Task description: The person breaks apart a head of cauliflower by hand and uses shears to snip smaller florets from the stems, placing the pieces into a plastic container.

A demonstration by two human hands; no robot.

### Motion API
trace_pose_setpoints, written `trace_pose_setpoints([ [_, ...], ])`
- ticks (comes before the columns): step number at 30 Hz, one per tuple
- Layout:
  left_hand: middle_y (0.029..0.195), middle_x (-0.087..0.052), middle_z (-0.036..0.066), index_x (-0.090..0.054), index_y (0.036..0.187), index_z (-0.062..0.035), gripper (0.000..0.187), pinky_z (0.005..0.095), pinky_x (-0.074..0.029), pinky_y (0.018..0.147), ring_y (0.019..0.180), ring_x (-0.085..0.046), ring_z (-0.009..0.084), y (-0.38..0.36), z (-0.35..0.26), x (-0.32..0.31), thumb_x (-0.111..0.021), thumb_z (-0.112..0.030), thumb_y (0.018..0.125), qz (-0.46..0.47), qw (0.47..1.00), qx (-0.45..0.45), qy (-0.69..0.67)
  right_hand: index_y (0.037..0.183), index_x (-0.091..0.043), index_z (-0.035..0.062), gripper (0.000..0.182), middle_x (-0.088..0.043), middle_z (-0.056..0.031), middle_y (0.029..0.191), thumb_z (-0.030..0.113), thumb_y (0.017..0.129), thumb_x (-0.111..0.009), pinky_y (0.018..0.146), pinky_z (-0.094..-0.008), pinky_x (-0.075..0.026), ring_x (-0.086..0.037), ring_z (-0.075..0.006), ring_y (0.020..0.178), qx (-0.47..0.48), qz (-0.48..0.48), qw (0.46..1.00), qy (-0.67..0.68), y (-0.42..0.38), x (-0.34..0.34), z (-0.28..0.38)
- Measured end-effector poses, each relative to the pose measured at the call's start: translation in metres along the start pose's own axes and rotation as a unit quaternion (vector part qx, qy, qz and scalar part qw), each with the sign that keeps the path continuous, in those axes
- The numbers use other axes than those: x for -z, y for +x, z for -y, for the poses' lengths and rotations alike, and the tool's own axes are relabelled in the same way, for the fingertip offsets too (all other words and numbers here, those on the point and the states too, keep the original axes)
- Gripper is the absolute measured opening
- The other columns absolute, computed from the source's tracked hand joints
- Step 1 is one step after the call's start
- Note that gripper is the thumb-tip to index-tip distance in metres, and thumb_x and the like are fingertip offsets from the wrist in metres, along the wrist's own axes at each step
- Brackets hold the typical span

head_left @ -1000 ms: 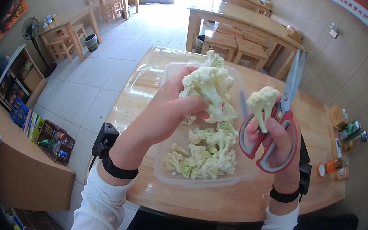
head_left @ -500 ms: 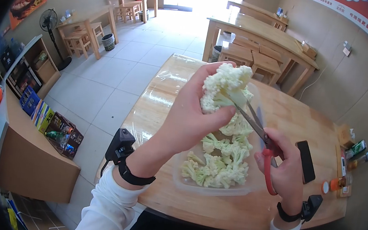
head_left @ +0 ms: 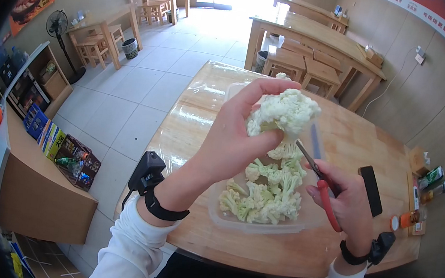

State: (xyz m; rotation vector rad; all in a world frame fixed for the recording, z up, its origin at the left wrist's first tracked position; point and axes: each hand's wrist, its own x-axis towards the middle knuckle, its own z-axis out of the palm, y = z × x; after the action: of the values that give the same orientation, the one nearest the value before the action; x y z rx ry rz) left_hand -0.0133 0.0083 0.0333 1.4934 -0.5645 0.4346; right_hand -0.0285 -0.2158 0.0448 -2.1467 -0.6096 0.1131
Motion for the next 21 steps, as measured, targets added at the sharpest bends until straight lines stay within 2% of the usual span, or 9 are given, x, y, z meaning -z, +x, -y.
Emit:
trace_pose_setpoints([
  [2,0.108,-0.055,0.005,-0.049,0.118,-0.0038,0.046,0.0277,-0.045,0.083,0.099,-0.053,0.0132,-0.001,0.001,-0.001,-0.057,-0.002,0.072,-0.008,0.989,0.097,-0.108,0.108,-0.058,-0.0022,0.034,-0.058,-0.0054,0.075,0.004,0.076,-0.069,0.06,-0.0199,-0.042,-0.048,-0.0062,0.067,-0.027,0.013,0.999,-0.015,-0.004,0.01,0.004],
  [5,0.107,-0.055,0.006,-0.046,0.121,-0.0011,0.051,0.0265,-0.048,0.08,0.098,-0.055,0.0126,-0.003,-0.01,-0.001,-0.062,-0.004,0.073,-0.049,0.966,0.169,-0.191,0.108,-0.058,-0.0007,0.033,-0.059,-0.0032,0.077,0.003,0.076,-0.068,0.059,-0.0197,-0.041,-0.048,-0.0055,0.065,-0.05,0.049,0.994,-0.089,-0.01,0.029,-0.003],
  [7,0.104,-0.055,0.005,-0.048,0.118,-0.0011,0.046,0.0267,-0.047,0.08,0.096,-0.054,0.0119,-0.006,-0.013,-0.004,-0.062,-0.007,0.075,-0.041,0.97,0.169,-0.169,0.109,-0.056,0.0018,0.034,-0.056,-0.0003,0.076,0.002,0.077,-0.066,0.059,-0.019,-0.039,-0.047,-0.0047,0.065,-0.037,-0.072,0.994,0.075,-0.011,0.028,-0.007],
  [9,0.101,-0.056,0.004,-0.049,0.115,-0.001,0.041,0.0268,-0.045,0.08,0.094,-0.053,0.0112,-0.009,-0.014,-0.013,-0.062,-0.011,0.077,-0.024,0.973,0.17,-0.151,0.112,-0.049,0.0043,0.04,-0.054,0.0009,0.078,0.001,0.077,-0.066,0.062,-0.0189,-0.041,-0.051,-0.0048,0.072,-0.027,-0.09,0.99,0.106,-0.008,0.015,-0.003],
  [11,0.1,-0.056,0.005,-0.048,0.115,0.0005,0.043,0.0283,-0.043,0.082,0.094,-0.053,0.0108,-0.014,-0.013,-0.023,-0.064,-0.01,0.076,0.013,0.987,0.137,-0.079,0.115,-0.043,0.0057,0.046,-0.055,-0.0014,0.085,-0.002,0.075,-0.067,0.067,-0.0197,-0.043,-0.054,-0.0063,0.08,0.138,-0.142,0.947,0.253,-0.002,-0.01,0.002],
  [12,0.1,-0.056,0.006,-0.048,0.115,0.0003,0.044,0.0296,-0.042,0.086,0.094,-0.053,0.0111,-0.015,-0.012,-0.026,-0.065,-0.009,0.075,0.039,0.992,0.107,-0.045,0.115,-0.043,0.0057,0.046,-0.055,-0.0014,0.085,-0.002,0.075,-0.067,0.067,-0.0197,-0.043,-0.054,-0.0063,0.08,0.131,-0.146,0.947,0.254,-0.004,-0.015,0.003],
  [17,0.103,-0.054,0.006,-0.047,0.115,-0.0009,0.045,0.0287,-0.044,0.084,0.09,-0.055,0.0113,-0.024,-0.021,-0.039,-0.066,-0.007,0.075,0.061,0.992,0.104,-0.03,0.116,-0.038,0.0046,0.051,-0.053,-0.0061,0.103,-0.005,0.074,-0.066,0.074,-0.0235,-0.047,-0.056,-0.0102,0.087,0.127,-0.146,0.928,0.318,-0.011,-0.025,0.0],
  [19,0.113,-0.054,0.006,-0.045,0.119,-0.0031,0.049,0.0292,-0.038,0.093,0.107,-0.051,0.0137,-0.026,-0.023,-0.039,-0.067,-0.008,0.075,0.067,0.991,0.107,-0.032,0.116,-0.038,0.0041,0.051,-0.052,-0.0067,0.104,-0.005,0.074,-0.066,0.074,-0.0242,-0.047,-0.056,-0.0108,0.088,0.147,-0.149,0.929,0.305,-0.011,-0.024,0.001],
  [21,0.113,-0.054,0.006,-0.045,0.119,-0.0031,0.05,0.0294,-0.038,0.093,0.107,-0.051,0.0138,-0.027,-0.023,-0.041,-0.067,-0.008,0.075,0.064,0.991,0.111,-0.046,0.116,-0.038,0.0035,0.051,-0.052,-0.0073,0.106,-0.005,0.074,-0.067,0.075,-0.0248,-0.048,-0.056,-0.0114,0.09,0.168,-0.151,0.93,0.291,-0.01,-0.025,0.0],
])
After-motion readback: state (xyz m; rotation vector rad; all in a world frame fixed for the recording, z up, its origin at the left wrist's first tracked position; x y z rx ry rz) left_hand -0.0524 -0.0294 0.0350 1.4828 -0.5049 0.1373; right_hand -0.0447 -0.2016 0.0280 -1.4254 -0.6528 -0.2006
